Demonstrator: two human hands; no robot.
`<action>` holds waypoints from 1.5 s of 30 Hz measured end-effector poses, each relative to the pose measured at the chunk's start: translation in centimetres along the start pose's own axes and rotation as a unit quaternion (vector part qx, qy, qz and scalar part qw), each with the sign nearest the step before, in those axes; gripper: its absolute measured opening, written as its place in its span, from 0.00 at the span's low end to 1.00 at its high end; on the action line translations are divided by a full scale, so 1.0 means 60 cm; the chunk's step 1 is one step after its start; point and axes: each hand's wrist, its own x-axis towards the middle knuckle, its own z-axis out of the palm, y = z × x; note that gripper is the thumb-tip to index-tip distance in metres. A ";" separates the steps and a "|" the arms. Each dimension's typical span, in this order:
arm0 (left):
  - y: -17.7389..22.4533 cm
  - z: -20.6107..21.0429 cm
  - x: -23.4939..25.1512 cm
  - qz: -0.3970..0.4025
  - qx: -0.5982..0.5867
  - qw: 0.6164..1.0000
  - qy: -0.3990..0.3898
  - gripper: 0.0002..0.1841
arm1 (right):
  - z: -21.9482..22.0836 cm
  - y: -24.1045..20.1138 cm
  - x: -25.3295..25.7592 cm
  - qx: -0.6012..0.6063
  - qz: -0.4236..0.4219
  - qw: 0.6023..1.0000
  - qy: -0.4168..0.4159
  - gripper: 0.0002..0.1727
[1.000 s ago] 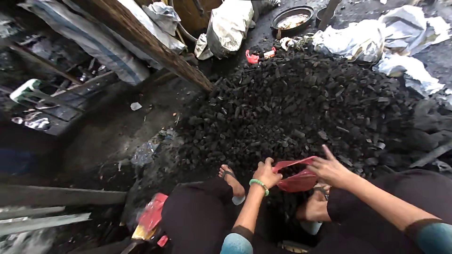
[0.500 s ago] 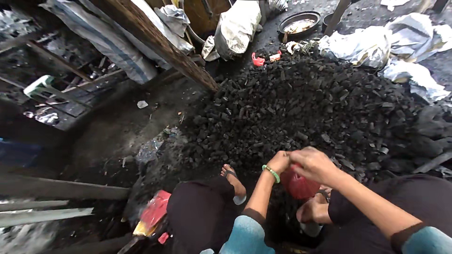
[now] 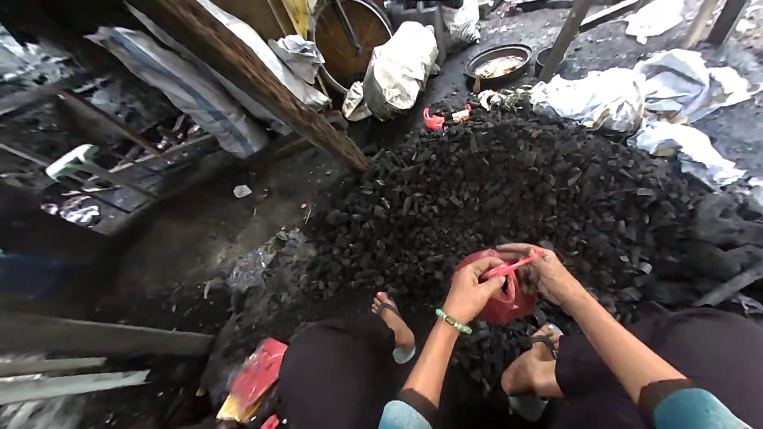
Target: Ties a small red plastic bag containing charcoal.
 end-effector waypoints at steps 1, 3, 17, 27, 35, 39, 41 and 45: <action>-0.002 0.004 0.001 0.000 0.001 1.000 -0.002 0.10 | 0.006 0.004 -0.004 0.034 0.018 0.999 0.003 0.25; -0.006 0.013 0.004 0.007 0.067 0.998 0.006 0.11 | 0.021 0.003 -0.008 0.060 0.038 0.997 0.039 0.28; 0.038 0.018 -0.013 -0.055 0.276 0.957 -0.070 0.15 | 0.028 -0.014 -0.002 -0.030 0.079 0.996 -0.027 0.14; 0.023 0.054 -0.015 -0.236 -0.425 0.859 0.163 0.11 | 0.094 0.016 -0.017 -0.142 -0.120 0.970 0.156 0.11; 0.011 0.032 -0.013 -0.216 -0.425 0.872 0.114 0.27 | 0.053 0.030 -0.027 -0.336 -0.334 0.873 0.114 0.35; 0.009 0.037 -0.018 -0.209 -0.399 0.882 0.136 0.25 | 0.074 0.027 -0.021 -0.362 -0.384 0.839 0.130 0.26; 0.006 0.030 -0.024 -0.187 -0.355 0.906 0.136 0.26 | 0.086 0.025 -0.019 -0.316 -0.354 0.870 0.132 0.22; -0.005 0.020 -0.041 -0.159 -0.269 0.942 0.126 0.31 | 0.089 0.021 -0.009 -0.288 -0.234 0.923 0.104 0.18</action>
